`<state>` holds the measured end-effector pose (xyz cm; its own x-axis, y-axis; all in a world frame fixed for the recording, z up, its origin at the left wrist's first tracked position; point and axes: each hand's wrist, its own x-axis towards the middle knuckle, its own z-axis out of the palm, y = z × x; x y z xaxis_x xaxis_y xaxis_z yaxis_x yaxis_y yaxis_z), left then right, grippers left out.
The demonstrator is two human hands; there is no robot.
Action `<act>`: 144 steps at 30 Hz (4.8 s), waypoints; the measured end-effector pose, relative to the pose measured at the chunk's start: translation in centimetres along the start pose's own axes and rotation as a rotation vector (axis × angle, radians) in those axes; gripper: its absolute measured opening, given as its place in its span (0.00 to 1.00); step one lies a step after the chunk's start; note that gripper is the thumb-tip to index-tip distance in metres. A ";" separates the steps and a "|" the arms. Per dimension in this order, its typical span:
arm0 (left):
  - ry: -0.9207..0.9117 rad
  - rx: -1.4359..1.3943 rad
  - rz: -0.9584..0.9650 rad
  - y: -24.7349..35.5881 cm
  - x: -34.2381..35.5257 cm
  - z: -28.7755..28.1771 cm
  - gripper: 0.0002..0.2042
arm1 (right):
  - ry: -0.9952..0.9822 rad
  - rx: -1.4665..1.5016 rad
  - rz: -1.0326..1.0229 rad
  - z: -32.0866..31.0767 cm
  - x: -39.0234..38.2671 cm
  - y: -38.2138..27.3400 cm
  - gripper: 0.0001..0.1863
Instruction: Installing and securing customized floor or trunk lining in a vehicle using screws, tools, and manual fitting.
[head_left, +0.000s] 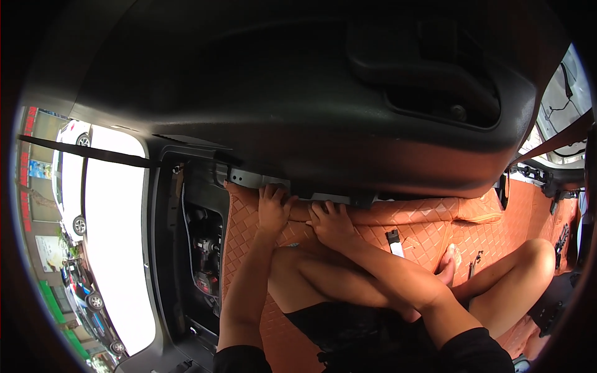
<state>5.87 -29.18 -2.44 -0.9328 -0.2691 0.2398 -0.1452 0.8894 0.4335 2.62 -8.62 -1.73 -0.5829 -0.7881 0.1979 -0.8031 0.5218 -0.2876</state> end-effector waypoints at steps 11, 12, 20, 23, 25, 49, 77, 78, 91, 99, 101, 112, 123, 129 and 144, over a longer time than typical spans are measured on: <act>-0.162 -0.015 0.103 -0.5 0.9 -1.5 0.14 | -0.045 0.019 0.066 0.7 0.8 0.2 0.20; -0.127 -0.014 0.092 -0.6 0.8 -1.6 0.14 | -0.047 0.024 0.075 0.6 0.9 0.0 0.20; -0.240 0.064 -0.015 -0.6 0.5 -0.6 0.16 | 0.104 0.030 0.109 -3.0 -3.1 -0.5 0.18; -0.137 0.229 0.037 -0.2 0.0 -0.9 0.16 | -0.157 -0.001 0.435 -7.3 -10.5 -0.1 0.16; -0.155 0.215 -0.007 0.0 -0.1 -1.2 0.16 | -0.247 -0.118 0.778 -9.0 -14.0 0.6 0.18; -0.121 0.145 -0.012 0.1 -0.3 -1.1 0.13 | -0.632 1.391 1.454 -11.4 -3.5 5.9 0.12; 0.042 0.069 0.432 1.7 0.1 -0.2 0.07 | -0.022 1.139 1.121 -3.2 -8.2 1.3 0.18; 0.015 0.087 0.438 3.0 0.5 0.1 0.07 | -0.006 1.152 1.104 -3.0 -8.3 1.5 0.18; -0.340 -0.067 0.073 15.1 -1.4 4.5 0.11 | 0.161 1.014 0.928 -0.2 -9.7 1.9 0.16; -0.968 -0.712 -1.115 14.0 5.2 6.0 0.13 | 0.213 0.993 0.941 -1.4 -9.6 1.6 0.17; -0.964 -0.658 -1.079 14.3 5.1 6.1 0.15 | 0.215 0.999 0.976 -2.1 -9.5 1.7 0.17; -0.545 -0.202 -0.245 14.1 1.9 7.7 0.20 | -0.322 1.288 1.241 -10.7 -8.9 4.0 0.16; -0.573 -0.875 -1.050 15.9 1.3 5.9 0.10 | -0.127 1.350 1.237 -7.3 -5.7 5.7 0.15; -0.446 -1.025 -1.100 15.6 0.2 6.5 0.08 | -0.540 1.347 1.178 -10.6 -10.1 4.5 0.16; -0.440 -1.337 -1.140 15.5 0.1 6.1 0.07 | 0.088 -0.014 0.087 -4.0 -12.2 9.4 0.28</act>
<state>1.52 -13.15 -1.02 -0.6180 -0.1642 -0.7688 -0.5792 -0.5660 0.5866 1.65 7.18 -3.10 -0.6585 -0.7084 0.2540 -0.7503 0.5921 -0.2939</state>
